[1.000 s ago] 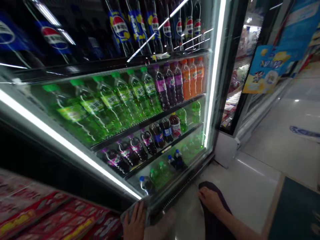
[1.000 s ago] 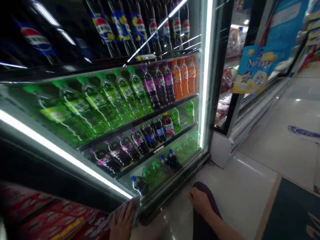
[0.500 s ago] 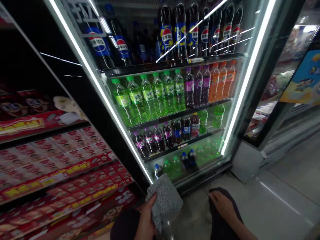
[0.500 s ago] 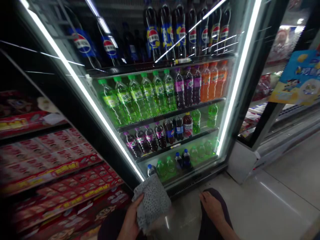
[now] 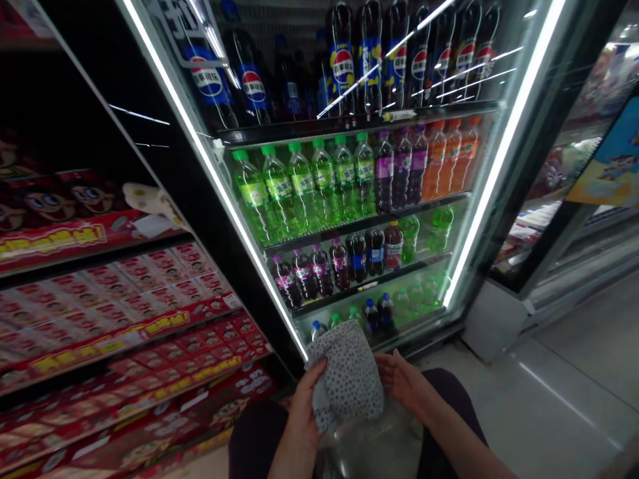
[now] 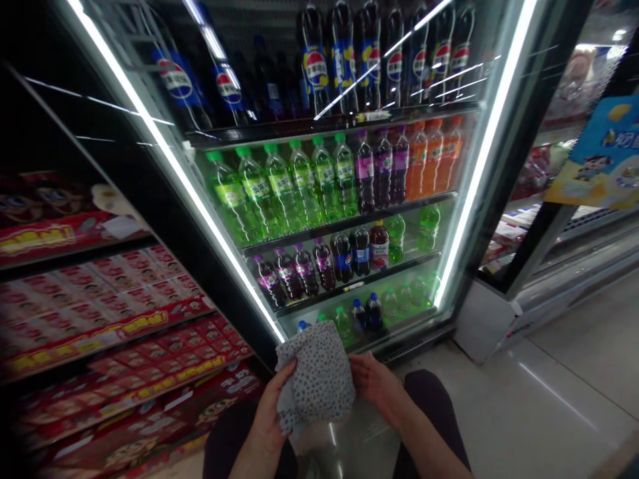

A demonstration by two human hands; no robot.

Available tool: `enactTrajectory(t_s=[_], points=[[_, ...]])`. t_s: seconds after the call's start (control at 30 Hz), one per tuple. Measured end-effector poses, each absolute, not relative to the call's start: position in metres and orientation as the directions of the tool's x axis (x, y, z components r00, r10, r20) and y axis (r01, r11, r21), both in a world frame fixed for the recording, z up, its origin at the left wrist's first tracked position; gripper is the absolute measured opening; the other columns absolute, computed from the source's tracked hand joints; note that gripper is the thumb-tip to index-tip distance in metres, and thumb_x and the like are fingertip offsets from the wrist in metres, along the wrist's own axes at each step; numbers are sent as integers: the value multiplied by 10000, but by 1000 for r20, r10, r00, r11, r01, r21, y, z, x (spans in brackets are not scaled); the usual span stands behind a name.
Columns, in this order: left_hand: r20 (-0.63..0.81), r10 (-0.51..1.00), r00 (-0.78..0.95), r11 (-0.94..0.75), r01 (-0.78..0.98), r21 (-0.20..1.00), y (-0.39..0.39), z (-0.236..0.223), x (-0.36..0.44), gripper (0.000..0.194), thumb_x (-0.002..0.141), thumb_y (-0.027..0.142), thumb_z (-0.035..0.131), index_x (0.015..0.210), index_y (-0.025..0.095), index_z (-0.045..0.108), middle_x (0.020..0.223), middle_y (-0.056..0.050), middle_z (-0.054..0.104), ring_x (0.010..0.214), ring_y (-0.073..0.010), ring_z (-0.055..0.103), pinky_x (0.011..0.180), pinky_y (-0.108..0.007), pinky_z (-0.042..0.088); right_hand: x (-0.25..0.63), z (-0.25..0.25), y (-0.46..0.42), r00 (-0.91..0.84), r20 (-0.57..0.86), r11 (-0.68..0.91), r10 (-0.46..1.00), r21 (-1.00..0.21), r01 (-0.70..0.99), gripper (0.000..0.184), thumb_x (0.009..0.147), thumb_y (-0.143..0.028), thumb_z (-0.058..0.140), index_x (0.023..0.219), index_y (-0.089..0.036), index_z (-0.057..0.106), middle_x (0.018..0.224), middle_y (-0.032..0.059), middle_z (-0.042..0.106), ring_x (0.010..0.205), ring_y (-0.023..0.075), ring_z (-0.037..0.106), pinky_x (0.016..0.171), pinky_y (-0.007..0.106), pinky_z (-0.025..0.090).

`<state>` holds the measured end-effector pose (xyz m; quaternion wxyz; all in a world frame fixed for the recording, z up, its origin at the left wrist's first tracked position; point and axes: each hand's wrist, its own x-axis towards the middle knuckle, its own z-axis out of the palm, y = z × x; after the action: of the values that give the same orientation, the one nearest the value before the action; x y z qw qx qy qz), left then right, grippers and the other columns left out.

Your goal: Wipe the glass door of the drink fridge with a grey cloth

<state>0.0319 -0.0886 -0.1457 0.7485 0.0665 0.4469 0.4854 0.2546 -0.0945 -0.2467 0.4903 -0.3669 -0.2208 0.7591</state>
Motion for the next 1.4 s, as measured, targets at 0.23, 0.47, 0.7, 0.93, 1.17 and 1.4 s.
enactTrajectory(t_s=[0.23,0.47,0.7,0.93,1.17,1.4], points=[[-456,874,169,476,-490,730,-93,-164,21,513,729,277,776,1223,198,659,1179,-88,770,1054,-245,719,900,-341,556,242,-201,-100,-337,-199,-383,920,-635,-671,466,714,-328,810,1141,-164,719,1084,106,752,997,275,705,988,447,483],[-342,887,309,425,-260,867,-83,-159,0,730,743,601,711,1359,239,565,1185,-118,728,1054,-288,680,843,-387,530,252,-185,-101,-346,-107,-297,932,-772,-561,538,619,-239,864,1138,-192,729,994,64,761,912,259,715,872,416,517],[-86,952,292,15,236,972,-79,-146,26,471,742,479,736,1147,239,728,1210,-105,727,1163,-292,638,1061,-441,457,253,-170,-108,-405,-69,-266,911,-851,-452,538,626,-275,858,1139,-176,731,971,43,749,891,229,701,858,358,507],[42,989,141,-95,397,913,-87,-132,39,230,801,416,624,843,217,730,875,-36,693,880,-203,621,830,-339,460,253,-178,-113,-252,-86,-165,964,-936,-311,489,620,-257,833,1092,-187,726,1001,22,741,966,227,668,869,327,474],[-316,905,286,323,21,946,-93,-128,52,407,733,556,724,865,176,661,763,10,651,709,-129,572,661,-253,424,252,-165,-121,-109,2,3,994,-1000,9,455,696,-214,729,1151,-205,722,1109,39,721,1054,248,641,966,365,458],[-368,887,279,398,-56,916,-92,-133,55,506,651,345,771,1120,159,727,960,-85,789,904,-275,706,800,-359,529,250,-183,-131,-131,-23,-28,991,-999,-39,442,851,-533,658,1150,-215,722,1050,78,727,964,253,661,863,386,511]])
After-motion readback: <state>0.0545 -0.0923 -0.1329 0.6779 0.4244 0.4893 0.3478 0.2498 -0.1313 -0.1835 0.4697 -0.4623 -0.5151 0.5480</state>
